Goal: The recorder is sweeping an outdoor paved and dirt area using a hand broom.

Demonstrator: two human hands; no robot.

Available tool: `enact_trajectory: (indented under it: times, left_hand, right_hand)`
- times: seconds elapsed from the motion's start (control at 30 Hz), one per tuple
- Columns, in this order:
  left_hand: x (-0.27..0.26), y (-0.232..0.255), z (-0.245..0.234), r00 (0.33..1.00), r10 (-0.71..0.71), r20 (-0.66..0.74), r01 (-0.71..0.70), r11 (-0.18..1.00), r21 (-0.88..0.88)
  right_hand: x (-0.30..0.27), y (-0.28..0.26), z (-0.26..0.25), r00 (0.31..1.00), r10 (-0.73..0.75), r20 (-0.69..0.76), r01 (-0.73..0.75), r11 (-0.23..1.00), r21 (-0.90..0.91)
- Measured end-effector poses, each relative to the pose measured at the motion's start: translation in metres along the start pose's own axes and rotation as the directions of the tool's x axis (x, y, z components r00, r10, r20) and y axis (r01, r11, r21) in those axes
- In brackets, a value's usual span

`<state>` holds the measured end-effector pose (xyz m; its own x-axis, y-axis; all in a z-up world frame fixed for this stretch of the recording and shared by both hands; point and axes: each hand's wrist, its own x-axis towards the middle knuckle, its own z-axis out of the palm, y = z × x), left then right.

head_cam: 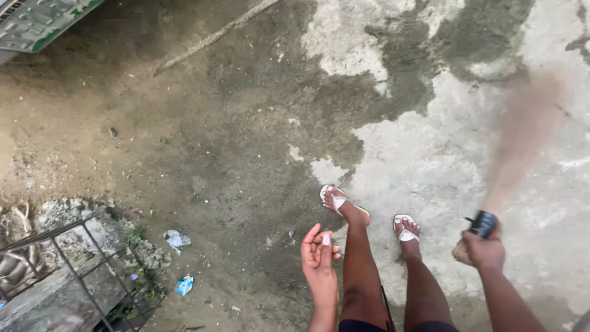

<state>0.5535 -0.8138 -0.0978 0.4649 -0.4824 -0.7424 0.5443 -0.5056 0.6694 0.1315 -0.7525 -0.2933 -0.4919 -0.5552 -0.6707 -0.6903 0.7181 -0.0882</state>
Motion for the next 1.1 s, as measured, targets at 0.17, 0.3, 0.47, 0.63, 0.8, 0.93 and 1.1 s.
enact_trajectory:
  times: [0.17, 0.3, 0.47, 0.63, 0.8, 0.93, 1.1]
  left_hand:
    - [0.005, 0.008, -0.005, 1.000, -0.013, -0.011, 0.013, 0.998, -0.058]
    - [0.017, 0.017, -0.018, 0.999, -0.016, -0.031, 0.012, 0.993, -0.115]
    - [0.029, 0.063, -0.040, 0.992, 0.057, -0.110, -0.076, 0.981, -0.179]
    - [0.038, 0.081, -0.076, 0.975, 0.100, -0.201, -0.143, 0.965, -0.218]
    - [0.044, 0.086, -0.090, 0.966, 0.023, -0.256, -0.089, 0.965, -0.248]
    - [0.057, 0.087, -0.085, 0.956, 0.014, -0.293, -0.101, 0.954, -0.283]
    - [0.089, 0.124, -0.043, 0.924, -0.039, -0.381, -0.098, 0.938, -0.332]
  right_hand:
    - [0.027, 0.069, 0.119, 0.875, 0.247, 0.416, -0.431, 0.789, 0.438]
    - [-0.086, -0.138, 0.150, 0.693, -0.134, 0.708, -0.011, 0.980, 0.197]
    - [-0.162, -0.344, 0.048, 0.415, -0.255, 0.873, 0.533, 0.846, -0.006]
    - [0.022, -0.310, -0.011, 0.674, -0.521, 0.523, 0.521, 0.838, 0.164]
    - [0.152, -0.385, -0.047, 0.867, -0.499, 0.019, 0.496, 0.865, 0.084]
    - [0.230, -0.420, 0.034, 0.945, -0.312, 0.101, 0.241, 0.869, 0.431]
    - [0.094, -0.466, 0.097, 0.688, -0.480, 0.545, 0.604, 0.795, -0.061]
